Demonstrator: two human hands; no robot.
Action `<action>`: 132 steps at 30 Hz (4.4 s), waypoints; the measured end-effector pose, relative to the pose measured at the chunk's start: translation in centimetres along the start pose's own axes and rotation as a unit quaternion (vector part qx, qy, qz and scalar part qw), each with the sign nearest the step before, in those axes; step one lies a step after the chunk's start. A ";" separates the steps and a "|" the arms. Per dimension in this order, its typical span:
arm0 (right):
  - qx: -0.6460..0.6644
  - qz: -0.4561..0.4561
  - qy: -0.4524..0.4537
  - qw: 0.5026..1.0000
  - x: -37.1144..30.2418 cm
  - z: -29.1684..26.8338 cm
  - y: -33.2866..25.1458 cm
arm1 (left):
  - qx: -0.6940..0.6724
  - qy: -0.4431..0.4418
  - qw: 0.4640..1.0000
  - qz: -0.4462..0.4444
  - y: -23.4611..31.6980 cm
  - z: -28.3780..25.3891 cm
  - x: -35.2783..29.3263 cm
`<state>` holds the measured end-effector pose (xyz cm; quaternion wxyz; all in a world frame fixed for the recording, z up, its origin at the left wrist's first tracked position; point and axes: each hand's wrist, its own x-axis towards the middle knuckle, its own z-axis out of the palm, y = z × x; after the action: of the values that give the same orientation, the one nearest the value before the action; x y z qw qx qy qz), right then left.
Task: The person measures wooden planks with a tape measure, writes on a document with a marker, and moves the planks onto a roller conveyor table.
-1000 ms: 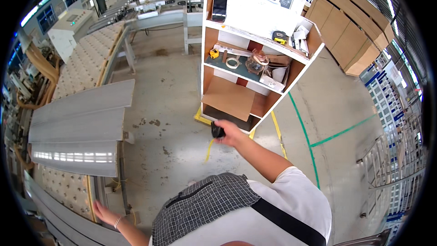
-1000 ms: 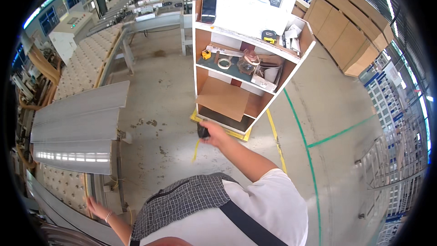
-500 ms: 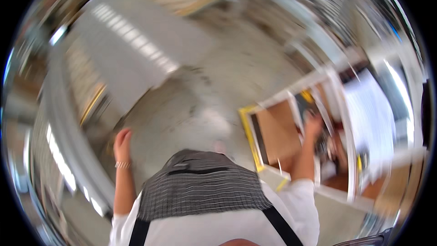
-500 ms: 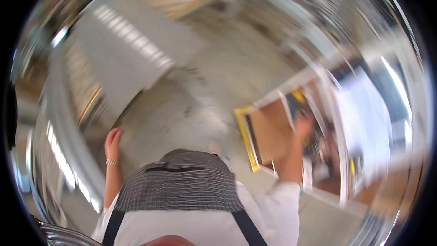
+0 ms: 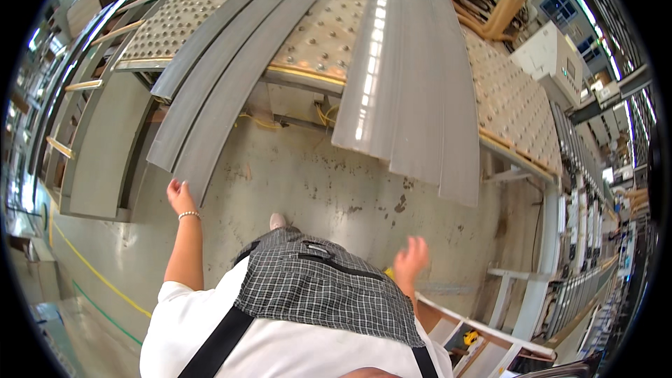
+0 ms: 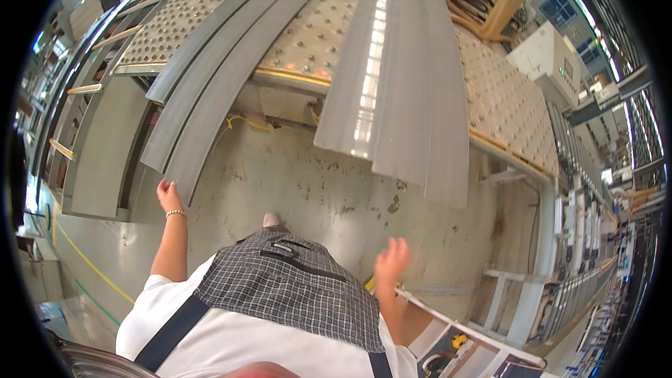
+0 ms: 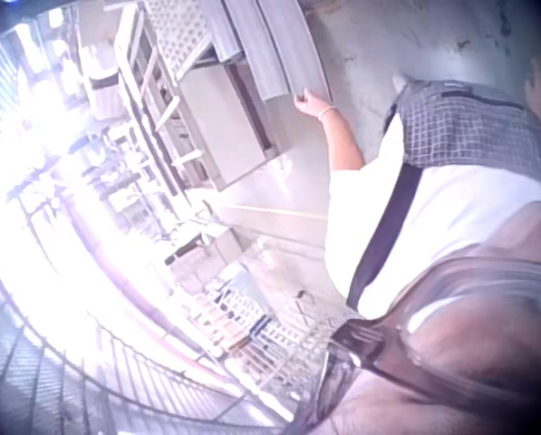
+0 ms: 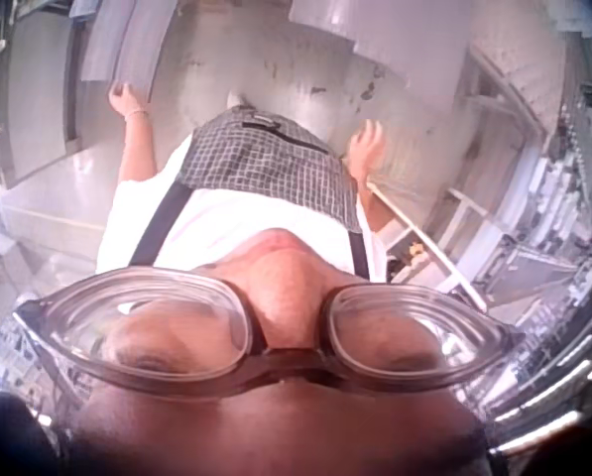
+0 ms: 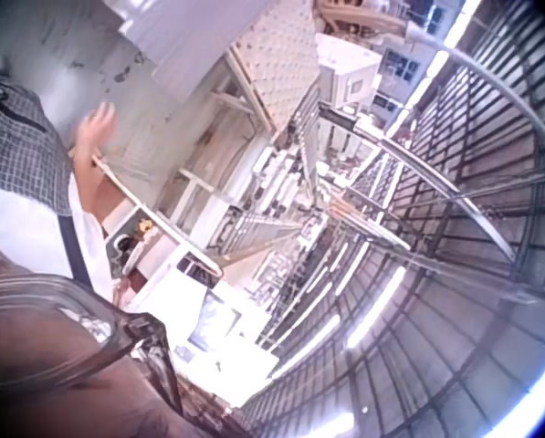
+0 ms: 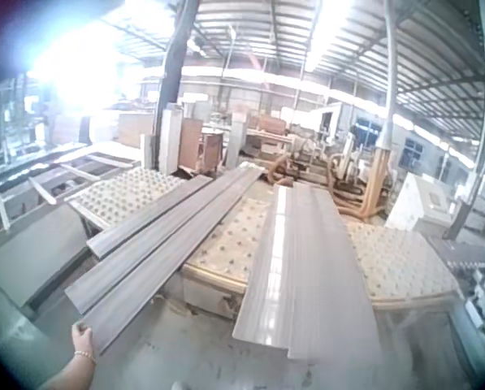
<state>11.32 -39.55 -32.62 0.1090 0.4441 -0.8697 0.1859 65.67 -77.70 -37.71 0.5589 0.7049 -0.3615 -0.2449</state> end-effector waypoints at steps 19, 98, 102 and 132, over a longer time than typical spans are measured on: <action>0.470 -0.023 -0.295 0.832 32.4 25.9 -46.3 | -0.151 0.004 0.919 -0.363 1.8 -7.3 4.8; -0.022 -0.739 -0.301 0.602 47.6 44.3 -98.8 | 0.083 0.131 0.911 -0.381 0.2 6.7 18.3; -0.022 -0.675 -0.424 0.604 45.7 45.3 -98.9 | 0.114 0.211 0.943 -0.229 2.9 6.0 18.4; 0.436 0.105 -0.695 0.562 50.6 35.3 -78.5 | 0.099 0.244 0.939 -0.221 13.5 -5.6 19.4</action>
<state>44.81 -133.56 -28.90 -0.7564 0.3349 -0.5300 0.1863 78.66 -91.00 -22.10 0.4892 0.8570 -0.0719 -0.1454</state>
